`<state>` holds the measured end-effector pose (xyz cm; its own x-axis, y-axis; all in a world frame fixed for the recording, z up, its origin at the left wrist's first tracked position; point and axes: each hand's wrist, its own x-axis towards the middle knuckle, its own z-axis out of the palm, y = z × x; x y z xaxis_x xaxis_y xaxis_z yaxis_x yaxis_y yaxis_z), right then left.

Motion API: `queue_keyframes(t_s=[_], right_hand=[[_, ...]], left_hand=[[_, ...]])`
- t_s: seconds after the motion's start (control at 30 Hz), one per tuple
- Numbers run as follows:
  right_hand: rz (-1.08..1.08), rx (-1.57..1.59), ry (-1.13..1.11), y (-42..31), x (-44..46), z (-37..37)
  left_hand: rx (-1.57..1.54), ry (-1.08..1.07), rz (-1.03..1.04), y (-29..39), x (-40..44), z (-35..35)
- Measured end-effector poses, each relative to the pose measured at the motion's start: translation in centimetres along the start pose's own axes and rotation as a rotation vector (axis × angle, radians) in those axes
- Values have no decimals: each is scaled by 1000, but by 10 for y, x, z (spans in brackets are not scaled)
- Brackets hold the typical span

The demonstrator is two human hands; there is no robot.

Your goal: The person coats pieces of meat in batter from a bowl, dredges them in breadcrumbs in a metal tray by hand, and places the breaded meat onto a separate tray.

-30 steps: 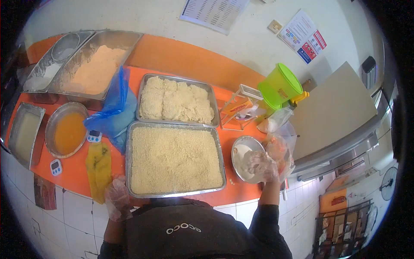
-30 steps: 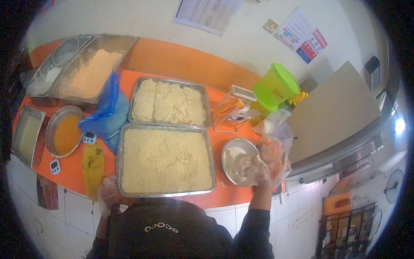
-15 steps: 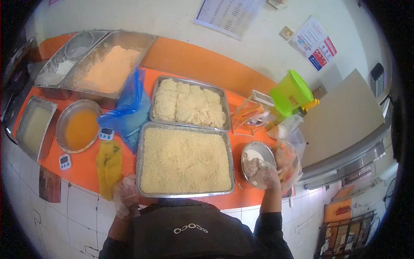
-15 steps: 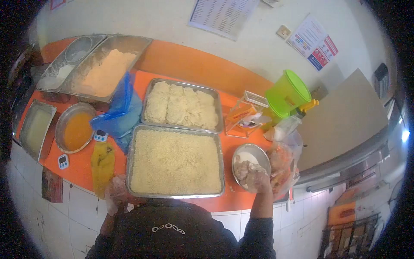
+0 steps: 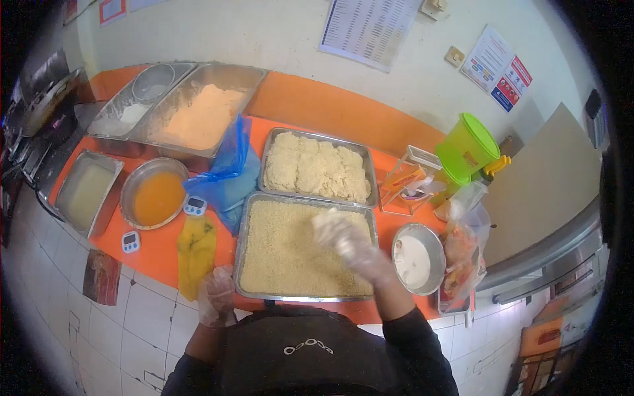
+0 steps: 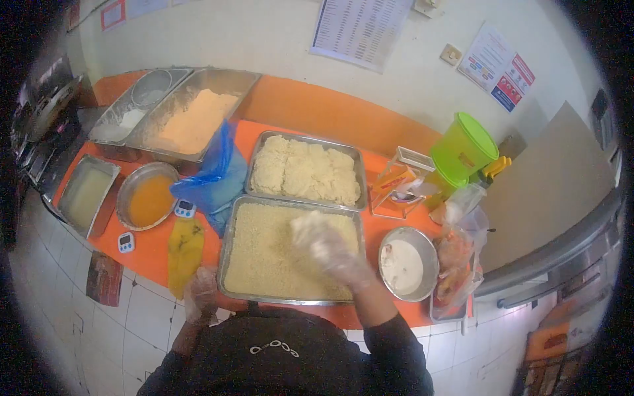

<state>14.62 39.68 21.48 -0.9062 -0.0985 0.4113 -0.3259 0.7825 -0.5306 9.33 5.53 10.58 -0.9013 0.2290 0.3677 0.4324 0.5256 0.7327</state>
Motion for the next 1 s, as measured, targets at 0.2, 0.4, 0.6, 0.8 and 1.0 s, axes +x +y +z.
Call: queue_keyframes(t_s=[0.2, 0.4, 0.6, 0.8, 1.0], right_hand=[[-164, -145, -380, -49, 2, 15], [489, 618, -16, -17, -54, -22], [458, 1273, 329, -22, -46, -54], [48, 1710, 566, -11, -49, -96], [-150, 1678, 690, -21, -69, -129]], left_hand=[[-27, -53, -117, -14, -5, 4], [-174, 241, -61, 25, 13, -3], [-591, -219, -300, 67, 8, 13], [-299, -516, 897, 163, 22, 109], [-1258, -822, -19, 292, -12, 181]])
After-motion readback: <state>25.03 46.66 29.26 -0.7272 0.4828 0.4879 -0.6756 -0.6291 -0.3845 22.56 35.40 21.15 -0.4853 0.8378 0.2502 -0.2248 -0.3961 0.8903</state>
